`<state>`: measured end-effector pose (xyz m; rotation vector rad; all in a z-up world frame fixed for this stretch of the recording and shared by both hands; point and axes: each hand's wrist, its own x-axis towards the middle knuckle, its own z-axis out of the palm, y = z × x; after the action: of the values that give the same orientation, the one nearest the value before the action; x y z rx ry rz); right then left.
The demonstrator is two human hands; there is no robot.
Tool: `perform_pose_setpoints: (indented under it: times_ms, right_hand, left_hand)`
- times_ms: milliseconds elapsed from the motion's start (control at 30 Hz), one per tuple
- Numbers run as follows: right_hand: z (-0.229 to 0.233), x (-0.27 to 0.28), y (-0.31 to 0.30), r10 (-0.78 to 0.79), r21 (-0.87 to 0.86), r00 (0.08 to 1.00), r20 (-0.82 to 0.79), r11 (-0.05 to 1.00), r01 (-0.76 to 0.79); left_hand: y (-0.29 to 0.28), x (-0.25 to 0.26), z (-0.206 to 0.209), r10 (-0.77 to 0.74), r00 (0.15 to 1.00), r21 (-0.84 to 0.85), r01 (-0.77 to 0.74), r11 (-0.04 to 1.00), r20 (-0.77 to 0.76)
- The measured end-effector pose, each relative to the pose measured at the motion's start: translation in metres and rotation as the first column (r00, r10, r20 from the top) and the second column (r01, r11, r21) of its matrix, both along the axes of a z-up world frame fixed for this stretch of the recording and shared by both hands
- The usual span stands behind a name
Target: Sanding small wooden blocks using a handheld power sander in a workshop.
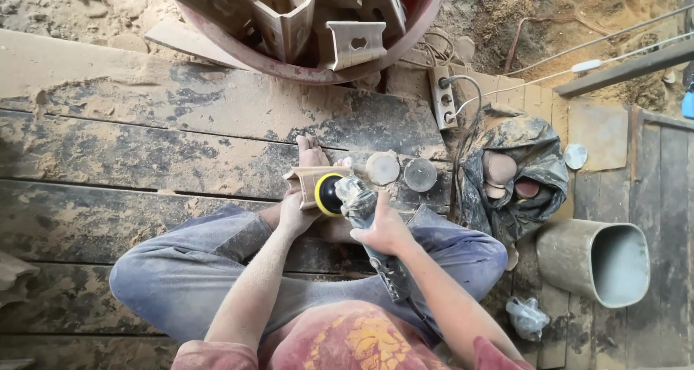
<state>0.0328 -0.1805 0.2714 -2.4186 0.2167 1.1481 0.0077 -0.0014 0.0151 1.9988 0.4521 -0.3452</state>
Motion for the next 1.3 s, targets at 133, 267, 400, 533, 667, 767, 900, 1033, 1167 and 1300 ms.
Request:
perform_pose_setpoints:
  times_ms: [133,267,400,533,667,767,900,1033,1167,1300]
  right_hand:
    - [0.007,-0.001,-0.009,-0.044,0.005,0.998,0.045,0.999,0.044]
    - [-0.001,0.001,-0.017,-0.088,0.022,0.994,0.069,0.996,0.087]
    - [0.017,0.002,0.002,-0.05,0.071,0.999,0.019,0.996,0.049]
    - [0.013,-0.001,0.01,0.03,0.033,1.0,-0.008,0.999,-0.03]
    - [0.009,0.006,0.0,-0.007,0.035,1.0,0.019,0.999,0.007]
    - [-0.006,0.005,-0.019,-0.041,0.006,0.998,0.04,0.999,0.041]
    - [0.009,-0.001,-0.011,-0.076,0.016,0.997,0.032,0.997,0.076]
    - [0.019,-0.002,0.009,-0.043,0.125,0.999,0.017,0.991,0.04]
    - [0.015,0.001,0.01,0.028,0.054,0.999,0.018,0.998,-0.029]
    - [0.0,0.001,-0.02,-0.084,0.032,0.993,0.081,0.996,0.081]
  left_hand:
    - [0.003,-0.003,0.003,0.02,0.999,-0.038,-0.021,0.999,-0.038]
    - [0.004,0.003,0.005,0.026,0.997,-0.075,-0.032,0.997,-0.077]
    - [-0.003,-0.002,-0.015,0.046,0.999,-0.021,-0.046,0.999,-0.029]
    - [0.0,-0.011,-0.016,-0.016,1.0,0.035,0.016,0.999,0.009]
    - [-0.003,-0.007,-0.014,0.039,0.998,-0.004,-0.039,0.999,0.05]
    - [-0.004,-0.003,-0.007,0.056,0.997,-0.032,-0.054,0.998,0.054]
    - [-0.002,-0.005,-0.017,0.056,0.997,-0.049,-0.053,0.997,0.051]
    - [0.0,-0.008,-0.033,0.02,0.996,0.002,-0.02,1.0,0.086]
    - [-0.002,-0.007,-0.031,0.031,0.997,-0.004,-0.031,1.0,0.077]
    - [-0.003,0.001,0.014,0.079,0.996,-0.104,-0.074,0.992,0.045]
